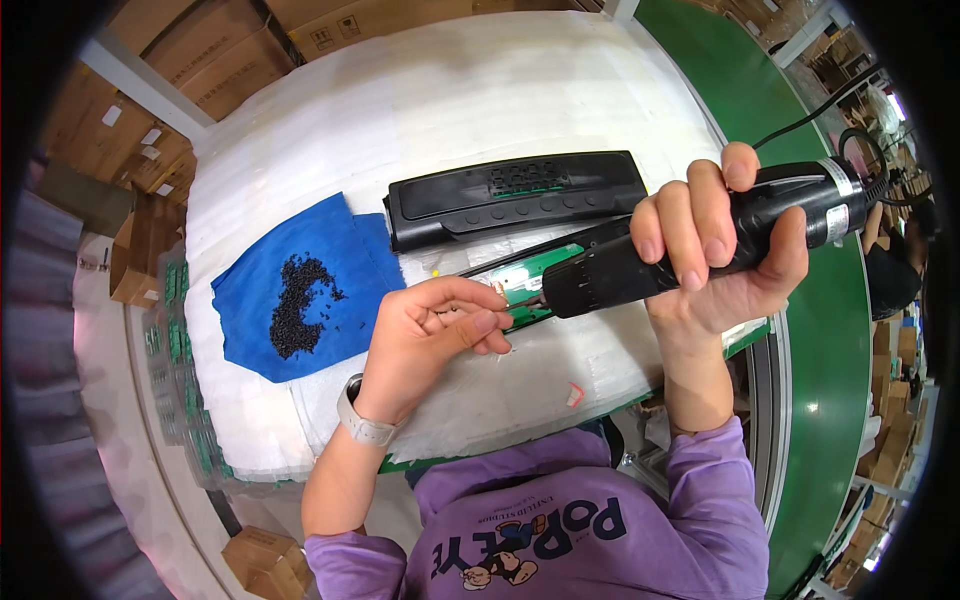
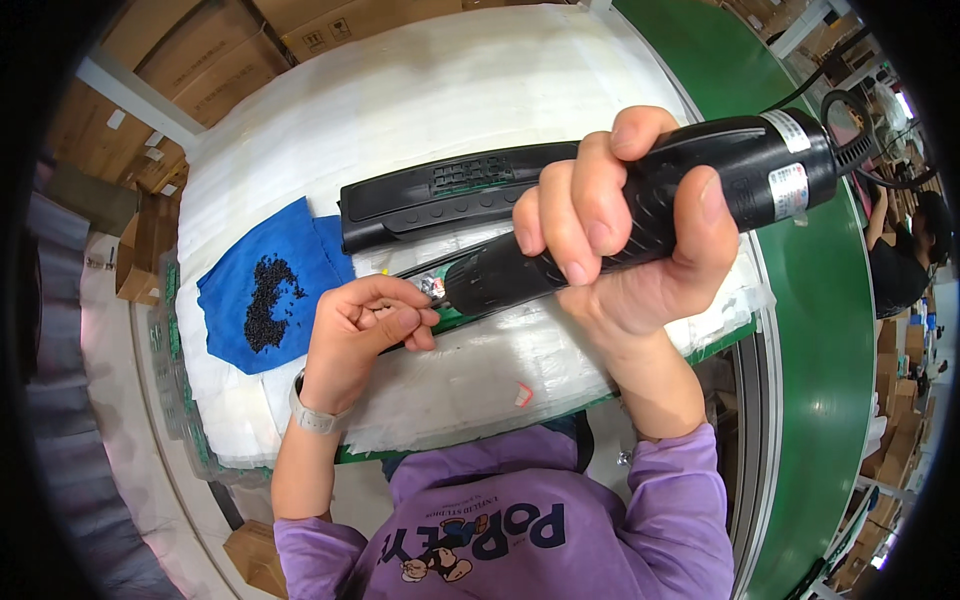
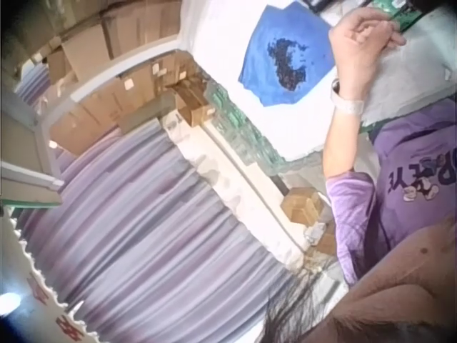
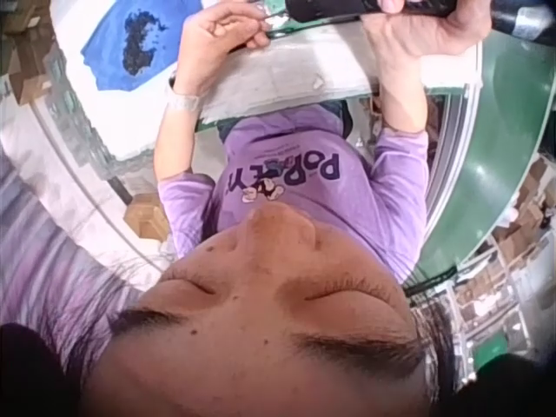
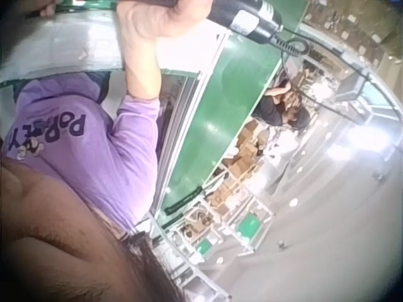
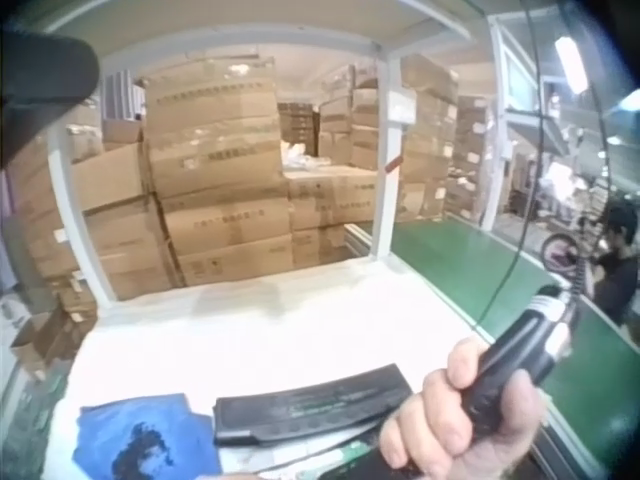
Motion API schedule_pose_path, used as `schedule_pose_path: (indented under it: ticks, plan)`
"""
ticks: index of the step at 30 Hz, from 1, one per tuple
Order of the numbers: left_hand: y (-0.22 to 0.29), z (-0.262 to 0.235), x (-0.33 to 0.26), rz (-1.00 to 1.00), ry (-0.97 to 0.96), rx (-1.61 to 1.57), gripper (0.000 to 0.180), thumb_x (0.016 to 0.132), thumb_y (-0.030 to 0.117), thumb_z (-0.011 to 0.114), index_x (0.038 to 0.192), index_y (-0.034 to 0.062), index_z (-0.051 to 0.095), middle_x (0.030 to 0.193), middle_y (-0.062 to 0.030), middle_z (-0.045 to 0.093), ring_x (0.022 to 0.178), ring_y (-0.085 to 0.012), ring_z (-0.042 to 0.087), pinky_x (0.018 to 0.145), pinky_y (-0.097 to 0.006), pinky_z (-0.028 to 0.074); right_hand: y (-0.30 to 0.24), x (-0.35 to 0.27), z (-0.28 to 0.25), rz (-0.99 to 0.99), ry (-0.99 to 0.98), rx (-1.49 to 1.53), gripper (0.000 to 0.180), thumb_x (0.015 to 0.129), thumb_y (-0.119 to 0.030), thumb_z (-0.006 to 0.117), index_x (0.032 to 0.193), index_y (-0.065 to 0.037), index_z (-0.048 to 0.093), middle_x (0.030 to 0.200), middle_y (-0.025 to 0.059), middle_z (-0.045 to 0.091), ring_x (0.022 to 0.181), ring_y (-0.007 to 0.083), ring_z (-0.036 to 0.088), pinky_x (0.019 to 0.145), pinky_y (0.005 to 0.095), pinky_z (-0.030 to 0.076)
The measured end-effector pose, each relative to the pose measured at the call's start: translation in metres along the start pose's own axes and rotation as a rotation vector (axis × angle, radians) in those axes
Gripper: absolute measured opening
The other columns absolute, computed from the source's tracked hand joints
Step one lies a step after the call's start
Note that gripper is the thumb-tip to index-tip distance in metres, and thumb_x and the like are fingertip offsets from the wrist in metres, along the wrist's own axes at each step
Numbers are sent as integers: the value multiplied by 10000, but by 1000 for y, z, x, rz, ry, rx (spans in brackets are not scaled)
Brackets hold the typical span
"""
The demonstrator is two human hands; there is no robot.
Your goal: Assemble electronic components by inserting circuit boards into plastic housings and securing them with screws using an electric screwdriver.
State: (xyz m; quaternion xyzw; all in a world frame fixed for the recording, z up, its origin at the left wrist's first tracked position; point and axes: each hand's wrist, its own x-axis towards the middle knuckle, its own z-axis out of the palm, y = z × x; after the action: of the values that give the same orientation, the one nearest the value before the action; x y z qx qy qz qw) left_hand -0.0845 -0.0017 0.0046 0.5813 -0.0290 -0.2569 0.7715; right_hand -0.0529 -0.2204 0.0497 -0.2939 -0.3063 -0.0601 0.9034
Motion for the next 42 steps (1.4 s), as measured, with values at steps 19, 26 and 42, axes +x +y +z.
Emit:
schedule_pose_path:
  ticks: [19,26,42]
  plan:
    - [-5,6,4,152,63,75,188,848,17,540,1022,-52,534,952,-151,619,879,-209,631,780,-259,498,-6,4,2,97,81,-29,291,858,-294,469,939,-15,455,569,30,441,412,118,411,466,302,402]
    - [-8,-1,9,230,192,-89,251,922,76,394,1116,-66,466,1162,-223,531,1091,-274,543,882,-275,471,-14,3,-3,240,-15,-527,357,770,-263,601,928,3,423,534,17,433,385,97,408,433,248,372]
    - [-14,-2,6,107,95,9,288,963,260,387,902,15,523,482,28,415,403,-12,284,385,-175,219,7,-6,3,287,-24,-658,262,677,-82,671,748,-19,426,538,33,445,442,102,442,412,221,361]
